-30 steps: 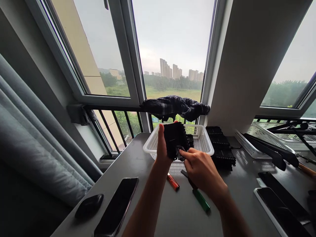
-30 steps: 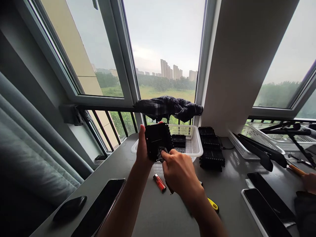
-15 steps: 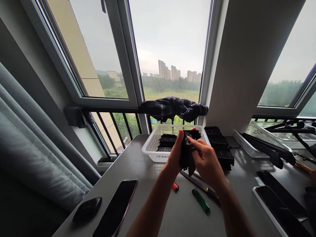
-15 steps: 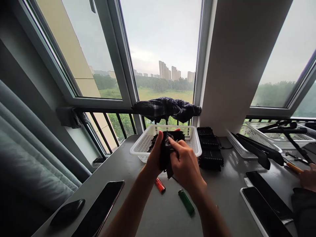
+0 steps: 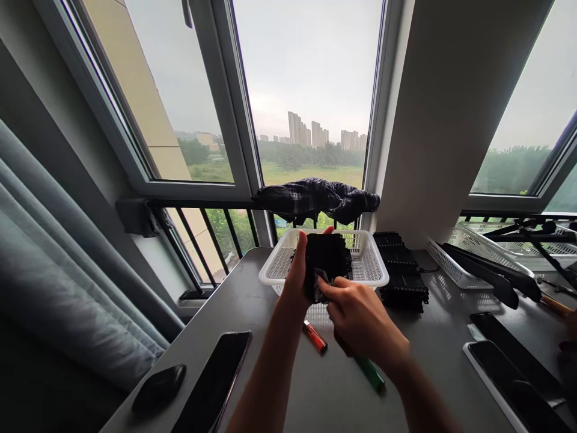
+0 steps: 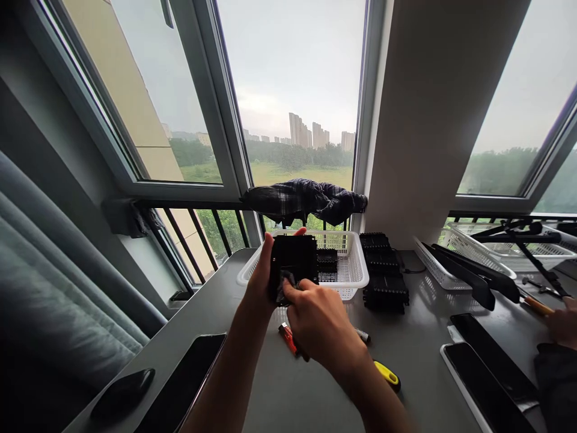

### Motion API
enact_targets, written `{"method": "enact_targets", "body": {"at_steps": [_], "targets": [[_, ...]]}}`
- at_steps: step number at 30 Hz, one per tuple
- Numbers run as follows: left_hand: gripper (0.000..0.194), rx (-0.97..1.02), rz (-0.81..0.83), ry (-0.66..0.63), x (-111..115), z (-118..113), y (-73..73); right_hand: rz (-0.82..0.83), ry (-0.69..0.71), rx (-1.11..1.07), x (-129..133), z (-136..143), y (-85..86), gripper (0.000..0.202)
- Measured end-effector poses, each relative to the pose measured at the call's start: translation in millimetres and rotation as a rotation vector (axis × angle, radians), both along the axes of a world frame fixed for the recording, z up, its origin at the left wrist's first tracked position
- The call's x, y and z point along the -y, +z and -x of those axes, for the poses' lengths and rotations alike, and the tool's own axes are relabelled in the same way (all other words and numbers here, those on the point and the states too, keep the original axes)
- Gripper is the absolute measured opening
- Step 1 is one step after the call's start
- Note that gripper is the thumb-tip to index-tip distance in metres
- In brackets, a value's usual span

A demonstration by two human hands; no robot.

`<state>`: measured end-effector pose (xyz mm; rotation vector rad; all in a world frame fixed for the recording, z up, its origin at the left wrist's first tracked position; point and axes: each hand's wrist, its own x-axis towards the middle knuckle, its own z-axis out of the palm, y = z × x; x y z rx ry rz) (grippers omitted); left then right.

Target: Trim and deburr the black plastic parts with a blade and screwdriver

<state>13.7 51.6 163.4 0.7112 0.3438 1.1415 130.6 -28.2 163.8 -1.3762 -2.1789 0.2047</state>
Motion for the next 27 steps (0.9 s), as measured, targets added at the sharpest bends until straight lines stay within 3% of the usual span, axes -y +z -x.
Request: {"method": "enact_targets", "body": {"at_steps": [6,12,14,18,27], "targets": [[0.064,0.022,-0.006,0.032,-3.9,10.3,2.9,0.029,0.067,-0.114,-0.5,-0.2,-1.0,0.039],[0.069,-0.010,-0.077,0.010,-0.4,-0.9,-3.6,-0.001,-0.083,-0.767,-12.5,-14.7,-3.9,0.038],[0.071,-0.027,-0.103,-0.043,1.3,-6.1,-7.3,-0.011,-0.058,-0.888,-17.6,-14.0,-7.1,0.042],[0.075,-0.023,-0.129,-0.115,3.0,-14.3,-13.1,0.086,0.070,-0.876,-22.5,-5.6,-11.0,0.050],[0.070,0.029,-0.100,0.014,2.7,-3.7,-0.4,0.244,0.101,-0.673,-3.5,1.1,0.7,0.051]]}}
